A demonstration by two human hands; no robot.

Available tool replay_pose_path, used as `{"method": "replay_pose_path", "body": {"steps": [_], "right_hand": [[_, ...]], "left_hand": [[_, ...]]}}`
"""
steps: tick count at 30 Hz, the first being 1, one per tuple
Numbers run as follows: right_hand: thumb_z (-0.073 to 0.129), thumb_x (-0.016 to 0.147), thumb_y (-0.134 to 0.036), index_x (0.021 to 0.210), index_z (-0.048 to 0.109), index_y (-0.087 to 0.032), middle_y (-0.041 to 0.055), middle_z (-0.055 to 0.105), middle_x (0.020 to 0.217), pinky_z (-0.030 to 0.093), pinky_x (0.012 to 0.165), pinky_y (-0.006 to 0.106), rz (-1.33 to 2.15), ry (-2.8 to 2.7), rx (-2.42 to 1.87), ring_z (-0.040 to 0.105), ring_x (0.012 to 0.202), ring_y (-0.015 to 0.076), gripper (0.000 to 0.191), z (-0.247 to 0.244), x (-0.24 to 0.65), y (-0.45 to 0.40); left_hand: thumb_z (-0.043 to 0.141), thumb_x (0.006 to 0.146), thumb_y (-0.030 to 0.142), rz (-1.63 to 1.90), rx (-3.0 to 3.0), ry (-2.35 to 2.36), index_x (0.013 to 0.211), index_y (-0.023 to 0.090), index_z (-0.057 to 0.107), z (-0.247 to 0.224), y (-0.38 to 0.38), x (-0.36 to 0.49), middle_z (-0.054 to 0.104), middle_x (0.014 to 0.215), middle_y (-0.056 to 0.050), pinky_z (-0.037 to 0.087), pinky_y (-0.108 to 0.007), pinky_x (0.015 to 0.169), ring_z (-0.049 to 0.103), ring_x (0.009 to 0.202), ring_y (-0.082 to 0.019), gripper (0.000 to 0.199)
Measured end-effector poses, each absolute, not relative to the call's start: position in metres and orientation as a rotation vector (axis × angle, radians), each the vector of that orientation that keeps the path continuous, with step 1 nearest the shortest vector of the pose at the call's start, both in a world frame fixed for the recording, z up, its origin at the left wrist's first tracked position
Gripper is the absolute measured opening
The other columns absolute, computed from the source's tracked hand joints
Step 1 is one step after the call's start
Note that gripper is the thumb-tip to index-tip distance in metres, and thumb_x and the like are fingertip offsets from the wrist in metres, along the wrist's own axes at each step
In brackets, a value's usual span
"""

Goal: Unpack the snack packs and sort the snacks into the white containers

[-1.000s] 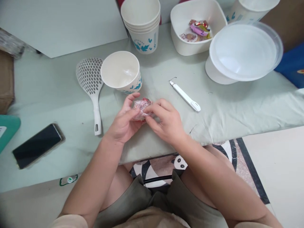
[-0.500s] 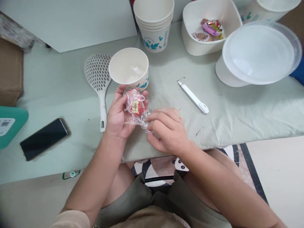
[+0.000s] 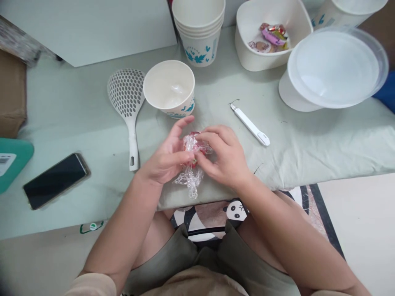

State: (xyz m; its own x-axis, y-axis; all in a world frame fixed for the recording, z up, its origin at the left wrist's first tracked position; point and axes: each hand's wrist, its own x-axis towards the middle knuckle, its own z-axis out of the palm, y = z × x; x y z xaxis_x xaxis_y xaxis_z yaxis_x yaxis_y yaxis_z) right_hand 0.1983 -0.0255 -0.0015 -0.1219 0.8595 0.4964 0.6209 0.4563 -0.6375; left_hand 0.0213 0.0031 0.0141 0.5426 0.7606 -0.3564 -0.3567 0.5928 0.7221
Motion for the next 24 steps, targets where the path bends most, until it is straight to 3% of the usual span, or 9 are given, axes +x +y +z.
{"method": "replay_pose_path", "body": {"steps": [3,6,12,17,24], "right_hand": [[0.066,0.090,-0.024,0.090,0.068,-0.028,0.0059,0.073,0.098,0.058,0.087,0.044,0.476,-1.794,-1.298,0.072,0.096,0.0248,0.004,-0.003,0.199,-0.026],[0.065,0.091,-0.021,0.088,0.068,-0.027,0.0048,0.074,0.094,0.058,0.084,0.042,0.574,-1.709,-1.268,0.071,0.093,0.0231,0.007,-0.001,0.201,-0.027],[0.065,0.092,-0.025,0.087,0.068,-0.026,0.0045,0.073,0.091,0.056,0.075,0.037,0.728,-1.630,-1.280,0.070,0.089,0.0213,0.006,0.001,0.205,-0.025],[0.064,0.097,-0.038,0.087,0.066,-0.025,0.0024,0.071,0.088,0.056,0.072,0.032,0.823,-1.468,-1.344,0.067,0.082,0.0177,0.017,-0.002,0.206,-0.023],[0.063,0.098,-0.054,0.088,0.060,-0.024,-0.0024,0.058,0.069,0.050,0.058,0.028,0.874,-1.276,-1.411,0.057,0.061,0.0136,0.031,-0.004,0.209,-0.018]], "left_hand": [[0.088,0.067,0.011,0.658,0.756,0.700,0.152,0.039,0.045,0.013,0.002,0.020,0.067,0.130,-0.003,0.054,-0.024,0.078,0.068,0.086,-0.011,0.100],[0.084,0.069,0.008,0.626,0.833,0.724,0.156,0.041,0.043,0.011,0.002,0.019,0.063,0.138,-0.005,0.052,-0.022,0.073,0.065,0.081,-0.009,0.102],[0.080,0.062,0.000,0.671,0.833,0.774,0.153,0.040,0.048,0.007,0.006,0.016,0.062,0.138,-0.006,0.056,-0.030,0.095,0.068,0.114,-0.021,0.104],[0.077,0.060,0.000,0.626,0.875,0.799,0.154,0.041,0.047,0.005,0.008,0.012,0.059,0.144,-0.006,0.057,-0.033,0.093,0.069,0.107,-0.020,0.107],[0.081,0.061,0.003,0.515,0.877,0.742,0.153,0.036,0.050,0.008,0.009,0.005,0.070,0.118,-0.006,0.057,-0.032,0.087,0.072,0.096,-0.021,0.103]]}}
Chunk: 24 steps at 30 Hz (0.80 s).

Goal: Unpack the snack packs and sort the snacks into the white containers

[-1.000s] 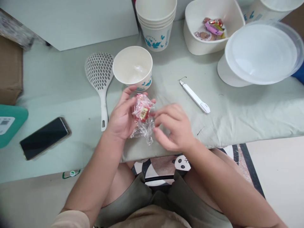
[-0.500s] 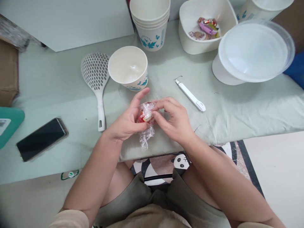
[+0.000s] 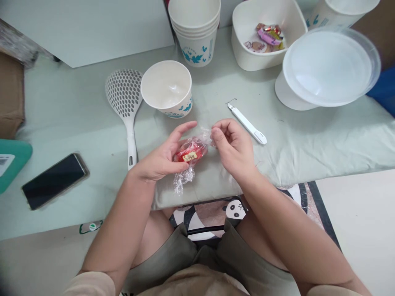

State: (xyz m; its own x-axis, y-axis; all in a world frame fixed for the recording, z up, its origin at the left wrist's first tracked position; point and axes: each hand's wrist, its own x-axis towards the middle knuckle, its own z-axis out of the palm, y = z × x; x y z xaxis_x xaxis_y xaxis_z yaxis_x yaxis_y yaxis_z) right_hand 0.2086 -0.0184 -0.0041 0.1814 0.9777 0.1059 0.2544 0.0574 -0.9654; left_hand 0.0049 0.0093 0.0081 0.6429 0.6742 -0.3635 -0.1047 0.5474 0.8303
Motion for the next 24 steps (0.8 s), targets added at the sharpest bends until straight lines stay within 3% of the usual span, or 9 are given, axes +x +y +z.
{"method": "replay_pose_path", "body": {"steps": [6,14,21,24], "right_hand": [[0.062,0.097,-0.056,0.089,0.055,-0.026,-0.0035,0.051,0.069,0.047,0.054,0.027,0.942,-1.095,-1.373,0.051,0.057,0.0118,0.032,-0.014,0.211,-0.011],[0.066,0.095,-0.051,0.089,0.055,-0.026,-0.0025,0.053,0.073,0.048,0.058,0.028,0.903,-0.980,-1.367,0.054,0.061,0.0131,0.028,-0.023,0.212,-0.002],[0.051,0.102,-0.037,0.106,0.054,-0.027,0.0047,0.062,0.098,0.055,0.074,0.035,0.503,-1.255,-1.511,0.065,0.089,0.0193,0.011,-0.017,0.217,-0.007],[0.051,0.101,-0.037,0.104,0.054,-0.027,0.0032,0.061,0.093,0.053,0.070,0.034,0.532,-1.377,-1.502,0.063,0.080,0.0178,0.011,-0.010,0.211,-0.018]], "left_hand": [[0.088,0.055,0.007,0.505,0.842,0.759,0.138,0.033,0.064,0.015,0.010,0.002,0.069,0.117,-0.007,0.061,-0.035,0.085,0.074,0.098,-0.025,0.090],[0.085,0.058,0.008,0.505,0.913,0.700,0.134,0.033,0.066,0.015,0.012,-0.003,0.071,0.122,-0.007,0.060,-0.030,0.080,0.076,0.097,-0.023,0.082],[0.088,0.065,0.017,0.555,0.847,0.727,0.143,0.036,0.054,0.009,0.009,0.006,0.070,0.117,-0.004,0.060,-0.034,0.091,0.075,0.103,-0.023,0.087],[0.085,0.072,0.023,0.654,0.739,0.771,0.144,0.038,0.048,0.007,0.008,0.013,0.068,0.115,-0.001,0.059,-0.032,0.089,0.073,0.096,-0.019,0.082]]}}
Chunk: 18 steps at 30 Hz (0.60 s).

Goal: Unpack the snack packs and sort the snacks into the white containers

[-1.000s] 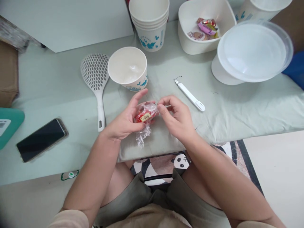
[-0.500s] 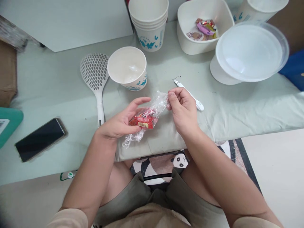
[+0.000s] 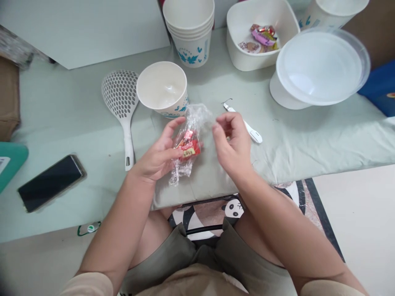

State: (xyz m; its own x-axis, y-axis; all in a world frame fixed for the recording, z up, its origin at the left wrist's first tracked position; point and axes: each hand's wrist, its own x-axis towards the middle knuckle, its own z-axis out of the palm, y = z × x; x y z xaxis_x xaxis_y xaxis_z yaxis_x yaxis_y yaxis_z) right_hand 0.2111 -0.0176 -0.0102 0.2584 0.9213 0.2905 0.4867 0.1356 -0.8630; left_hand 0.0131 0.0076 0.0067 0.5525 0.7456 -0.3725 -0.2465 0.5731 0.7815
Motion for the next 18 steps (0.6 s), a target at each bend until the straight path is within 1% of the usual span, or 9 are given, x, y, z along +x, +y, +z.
{"method": "replay_pose_path", "body": {"steps": [2,3,5,7,10,12,14,16,18], "right_hand": [[0.058,0.097,-0.039,0.102,0.056,-0.026,0.0023,0.062,0.090,0.051,0.066,0.034,0.671,-1.469,-1.476,0.060,0.073,0.0169,0.015,-0.006,0.204,-0.024],[0.063,0.093,-0.041,0.102,0.057,-0.025,0.0027,0.063,0.091,0.050,0.067,0.034,0.738,-1.516,-1.478,0.059,0.073,0.0170,0.019,-0.005,0.199,-0.027],[0.069,0.086,-0.041,0.104,0.059,-0.024,0.0044,0.067,0.097,0.051,0.070,0.036,0.815,-1.573,-1.521,0.060,0.077,0.0183,0.027,-0.002,0.192,-0.030],[0.068,0.082,-0.037,0.103,0.060,-0.023,0.0052,0.069,0.100,0.051,0.073,0.037,0.832,-1.556,-1.585,0.060,0.078,0.0188,0.026,0.000,0.188,-0.030],[0.062,0.081,-0.028,0.093,0.058,-0.024,0.0026,0.068,0.089,0.048,0.065,0.034,0.885,-1.473,-1.658,0.057,0.067,0.0160,0.013,0.003,0.188,-0.027],[0.059,0.081,-0.025,0.088,0.057,-0.025,0.0002,0.065,0.078,0.043,0.057,0.031,0.946,-1.425,-1.686,0.052,0.058,0.0141,0.007,0.005,0.192,-0.025],[0.058,0.082,-0.024,0.087,0.058,-0.025,-0.0010,0.063,0.072,0.040,0.053,0.030,0.972,-1.398,-1.704,0.052,0.055,0.0140,0.005,0.006,0.196,-0.025],[0.059,0.083,-0.023,0.089,0.059,-0.025,-0.0012,0.062,0.070,0.041,0.053,0.030,0.961,-1.393,-1.723,0.054,0.055,0.0148,0.006,0.006,0.201,-0.025],[0.059,0.084,-0.022,0.092,0.060,-0.025,-0.0010,0.063,0.071,0.042,0.053,0.030,0.930,-1.405,-1.745,0.057,0.057,0.0154,0.008,0.005,0.205,-0.027]], "left_hand": [[0.079,0.079,0.022,0.672,0.727,0.792,0.150,0.042,0.039,0.004,0.006,0.018,0.067,0.113,0.000,0.059,-0.032,0.088,0.071,0.091,-0.016,0.084],[0.075,0.081,0.020,0.676,0.745,0.791,0.154,0.044,0.033,0.002,0.005,0.019,0.066,0.115,0.000,0.059,-0.033,0.089,0.070,0.091,-0.015,0.087],[0.070,0.085,0.017,0.685,0.825,0.759,0.159,0.048,0.021,-0.003,0.002,0.022,0.064,0.125,-0.001,0.058,-0.037,0.095,0.069,0.099,-0.016,0.094],[0.067,0.087,0.018,0.691,0.932,0.703,0.161,0.051,0.014,-0.009,-0.001,0.024,0.058,0.139,-0.003,0.057,-0.041,0.102,0.067,0.114,-0.020,0.097],[0.063,0.092,0.021,0.687,1.076,0.665,0.161,0.053,0.009,-0.016,-0.004,0.024,0.046,0.157,-0.004,0.057,-0.044,0.104,0.063,0.129,-0.025,0.093],[0.059,0.094,0.020,0.687,1.155,0.674,0.161,0.053,0.006,-0.019,-0.003,0.020,0.039,0.164,-0.005,0.059,-0.044,0.103,0.062,0.132,-0.025,0.092],[0.053,0.095,0.016,0.686,1.254,0.697,0.161,0.052,0.003,-0.021,-0.002,0.016,0.033,0.168,-0.006,0.059,-0.043,0.104,0.058,0.138,-0.024,0.091],[0.049,0.094,0.010,0.694,1.391,0.734,0.162,0.051,0.002,-0.021,-0.001,0.012,0.030,0.171,-0.006,0.058,-0.042,0.107,0.050,0.148,-0.024,0.092],[0.048,0.091,0.006,0.715,1.537,0.781,0.162,0.050,0.004,-0.020,-0.002,0.009,0.026,0.173,-0.005,0.059,-0.039,0.105,0.038,0.158,-0.026,0.094]]}}
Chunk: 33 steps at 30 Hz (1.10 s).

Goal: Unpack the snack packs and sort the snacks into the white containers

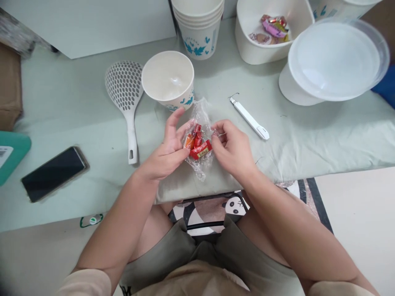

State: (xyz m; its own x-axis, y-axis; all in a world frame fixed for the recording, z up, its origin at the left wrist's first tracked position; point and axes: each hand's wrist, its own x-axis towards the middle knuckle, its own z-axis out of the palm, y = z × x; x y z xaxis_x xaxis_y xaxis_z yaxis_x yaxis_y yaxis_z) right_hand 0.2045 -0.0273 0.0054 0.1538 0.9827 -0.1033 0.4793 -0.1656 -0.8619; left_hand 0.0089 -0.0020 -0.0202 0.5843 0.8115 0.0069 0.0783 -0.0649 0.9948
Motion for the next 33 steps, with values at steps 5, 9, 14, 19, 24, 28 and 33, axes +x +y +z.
{"method": "replay_pose_path", "body": {"steps": [5,9,14,19,24,28,33], "right_hand": [[0.059,0.085,-0.021,0.096,0.061,-0.025,0.0021,0.069,0.085,0.043,0.052,0.030,0.903,-1.418,-1.764,0.063,0.060,0.0155,0.011,0.003,0.209,-0.034],[0.058,0.084,-0.019,0.099,0.060,-0.024,0.0033,0.069,0.092,0.046,0.052,0.031,0.975,-1.392,-1.780,0.063,0.058,0.0154,0.016,0.002,0.210,-0.037],[0.058,0.081,-0.018,0.103,0.059,-0.025,0.0045,0.069,0.098,0.049,0.056,0.034,0.960,-1.443,-1.805,0.062,0.058,0.0156,0.024,-0.003,0.218,-0.040],[0.063,0.079,-0.024,0.110,0.060,-0.024,0.0072,0.070,0.105,0.054,0.065,0.037,0.662,-1.682,-1.659,0.067,0.076,0.0204,0.032,-0.009,0.224,-0.043],[0.067,0.081,-0.033,0.117,0.064,-0.022,0.0106,0.072,0.112,0.055,0.079,0.041,0.413,-1.922,-1.494,0.069,0.095,0.0265,0.037,-0.011,0.213,-0.038],[0.064,0.084,-0.032,0.099,0.068,-0.022,0.0068,0.074,0.092,0.049,0.074,0.037,0.474,-1.964,-1.551,0.068,0.084,0.0238,0.018,-0.009,0.201,-0.030],[0.059,0.087,-0.030,0.080,0.063,-0.022,0.0034,0.067,0.070,0.044,0.065,0.035,0.612,-1.771,-1.732,0.059,0.065,0.0195,0.011,0.001,0.202,-0.023]], "left_hand": [[0.049,0.090,0.006,0.713,1.764,0.933,0.161,0.048,0.009,-0.013,-0.014,0.005,0.028,0.174,-0.007,0.063,-0.029,0.083,0.048,0.152,-0.026,0.092],[0.059,0.092,0.016,0.704,1.842,1.235,0.156,0.037,0.030,-0.005,-0.029,0.004,0.056,0.153,-0.010,0.061,-0.029,0.075,0.073,0.085,-0.012,0.073],[0.071,0.085,0.022,0.863,1.959,1.559,0.129,0.023,0.058,0.001,-0.039,0.001,0.070,0.110,-0.003,0.057,-0.030,0.077,0.061,0.071,-0.011,0.046],[0.080,0.081,0.028,0.903,1.946,1.569,0.118,0.023,0.064,0.001,-0.037,0.001,0.069,0.102,-0.001,0.053,-0.027,0.073,0.058,0.075,-0.012,0.041],[0.073,0.086,0.023,0.961,1.753,1.539,0.103,0.022,0.065,-0.010,-0.024,0.009,0.066,0.079,0.004,0.048,-0.025,0.067,0.057,0.066,-0.010,0.019],[0.064,0.089,0.015,1.002,1.653,1.513,0.086,0.021,0.064,-0.014,-0.014,0.014,0.062,0.071,0.005,0.046,-0.024,0.064,0.055,0.064,-0.010,0.007],[0.061,0.090,0.012,1.012,1.601,1.601,0.078,0.021,0.058,-0.012,-0.005,0.009,0.057,0.068,0.004,0.044,-0.024,0.062,0.052,0.063,-0.010,0.015]]}}
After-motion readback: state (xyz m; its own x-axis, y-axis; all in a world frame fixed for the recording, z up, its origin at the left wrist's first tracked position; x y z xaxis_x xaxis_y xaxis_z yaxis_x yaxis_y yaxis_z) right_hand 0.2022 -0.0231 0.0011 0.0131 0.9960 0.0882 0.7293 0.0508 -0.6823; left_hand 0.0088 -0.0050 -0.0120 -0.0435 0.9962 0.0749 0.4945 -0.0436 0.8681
